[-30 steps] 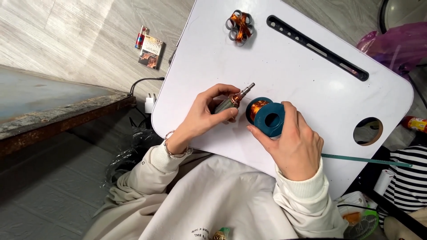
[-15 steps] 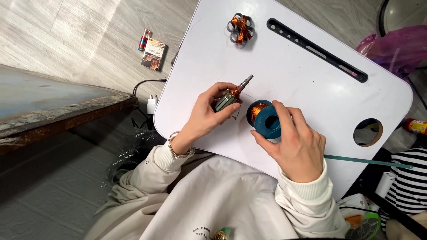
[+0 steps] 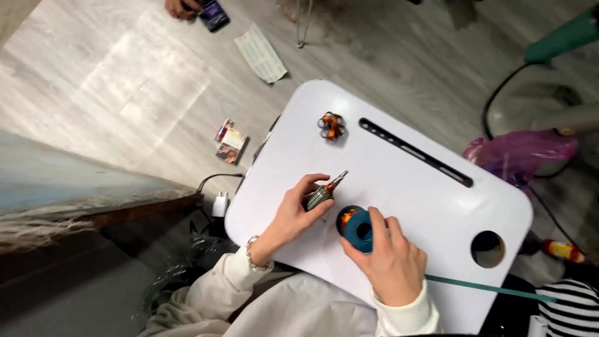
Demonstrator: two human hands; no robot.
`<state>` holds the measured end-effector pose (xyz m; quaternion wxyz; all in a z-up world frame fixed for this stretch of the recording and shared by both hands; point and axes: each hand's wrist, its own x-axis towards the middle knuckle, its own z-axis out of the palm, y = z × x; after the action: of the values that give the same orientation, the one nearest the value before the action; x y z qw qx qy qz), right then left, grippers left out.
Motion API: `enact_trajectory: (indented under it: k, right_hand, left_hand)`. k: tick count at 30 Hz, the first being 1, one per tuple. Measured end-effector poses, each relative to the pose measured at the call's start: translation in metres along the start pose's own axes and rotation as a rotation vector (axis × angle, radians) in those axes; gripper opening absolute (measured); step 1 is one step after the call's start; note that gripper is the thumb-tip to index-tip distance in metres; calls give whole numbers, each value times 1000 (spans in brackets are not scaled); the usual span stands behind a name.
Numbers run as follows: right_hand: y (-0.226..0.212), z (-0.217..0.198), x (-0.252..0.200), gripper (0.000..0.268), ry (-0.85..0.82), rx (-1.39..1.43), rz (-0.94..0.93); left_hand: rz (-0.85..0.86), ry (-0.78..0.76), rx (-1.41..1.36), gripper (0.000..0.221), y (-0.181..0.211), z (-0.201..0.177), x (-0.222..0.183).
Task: A person is manually winding copper wire onto a motor armature core while sitting on the floor.
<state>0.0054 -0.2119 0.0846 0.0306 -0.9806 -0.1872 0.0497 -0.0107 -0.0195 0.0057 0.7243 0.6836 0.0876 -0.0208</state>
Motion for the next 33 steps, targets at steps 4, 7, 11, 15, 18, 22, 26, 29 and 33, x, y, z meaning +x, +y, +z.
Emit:
enact_trajectory:
  k: [4, 7, 11, 15, 18, 22, 26, 29, 33]
  right_hand:
    - [0, 4, -3, 76, 56, -10, 44]
    - [3, 3, 3, 81, -17, 53, 62]
    - [5, 6, -3, 84, -41, 145, 0]
    - [9, 8, -1, 88, -84, 231, -51]
    - [10, -9, 5, 91, -254, 296, -216]
    - [14, -4, 3, 76, -244, 301, -242]
    - [12, 3, 3, 75, -222, 198, -148]
    - [12, 12, 4, 78, -186, 142, -85]
    - [8, 6, 4, 85, -168, 200, -149]
  left_hand:
    - [-11, -15, 17, 47, 2, 4, -1]
    - [-99, 19, 40, 39, 4, 4, 4]
    - [-185, 30, -33, 38, 15, 3, -3]
    - [-189, 73, -105, 35, 8, 7, -3]
    - [-207, 60, -169, 37, 9, 6, -3]
    - [-141, 74, 45, 33, 18, 6, -3]
    - [-214, 71, 17, 38, 18, 6, -2]
    - [-281, 63, -40, 40, 20, 6, 0]
    - [-278, 70, -75, 33, 22, 8, -1]
